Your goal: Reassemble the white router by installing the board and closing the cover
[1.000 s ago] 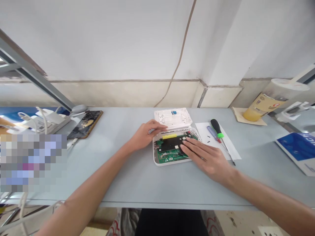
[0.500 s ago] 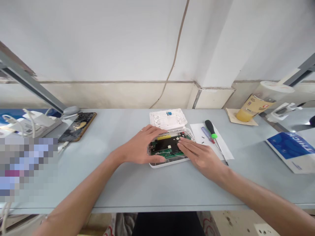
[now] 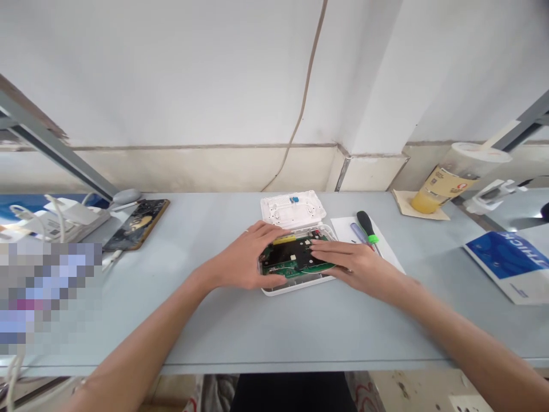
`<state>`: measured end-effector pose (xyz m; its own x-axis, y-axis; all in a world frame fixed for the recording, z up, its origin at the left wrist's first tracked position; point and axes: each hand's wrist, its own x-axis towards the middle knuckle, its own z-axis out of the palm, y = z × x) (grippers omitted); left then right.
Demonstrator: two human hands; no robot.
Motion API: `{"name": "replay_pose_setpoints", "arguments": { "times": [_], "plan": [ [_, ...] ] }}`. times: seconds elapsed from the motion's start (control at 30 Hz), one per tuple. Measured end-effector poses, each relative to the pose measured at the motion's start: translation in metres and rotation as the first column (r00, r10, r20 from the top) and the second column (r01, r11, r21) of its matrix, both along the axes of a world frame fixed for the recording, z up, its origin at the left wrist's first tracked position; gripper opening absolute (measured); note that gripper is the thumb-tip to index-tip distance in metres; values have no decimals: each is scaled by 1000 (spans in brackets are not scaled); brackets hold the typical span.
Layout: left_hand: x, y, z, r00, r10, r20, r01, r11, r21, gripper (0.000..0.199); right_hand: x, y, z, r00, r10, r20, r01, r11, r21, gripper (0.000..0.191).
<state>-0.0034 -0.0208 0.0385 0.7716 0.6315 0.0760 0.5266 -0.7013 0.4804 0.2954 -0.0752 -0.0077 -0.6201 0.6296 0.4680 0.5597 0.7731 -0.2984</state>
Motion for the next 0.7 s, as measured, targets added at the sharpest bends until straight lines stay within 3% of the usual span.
{"name": "replay_pose_setpoints", "arguments": {
  "times": [0.1,0.2,0.37,0.53,0.7],
  "plan": [
    [0,-1,-2,1000,6,-21,-6,1000,20,82,8,0,14,998,14,-57,-23,986,-164,33],
    [0,-1,-4,998,11,-55,-9,999,41,85,14,5,16,970,-125,-208,84,977,-195,25],
    [1,-2,-2,996,13,-93,-10,1000,28,88,12,21,-5,916,-325,-237,296,943,-152,17],
    [1,-2,-2,997,10,-78,-8,1000,23,88,0,31,-21,912,-353,-207,311,927,-210,17],
    [1,0,-5,999,-10,-39,11,999,34,85,-10,36,-24,897,-392,-203,339,906,-253,13]
  ]
}}
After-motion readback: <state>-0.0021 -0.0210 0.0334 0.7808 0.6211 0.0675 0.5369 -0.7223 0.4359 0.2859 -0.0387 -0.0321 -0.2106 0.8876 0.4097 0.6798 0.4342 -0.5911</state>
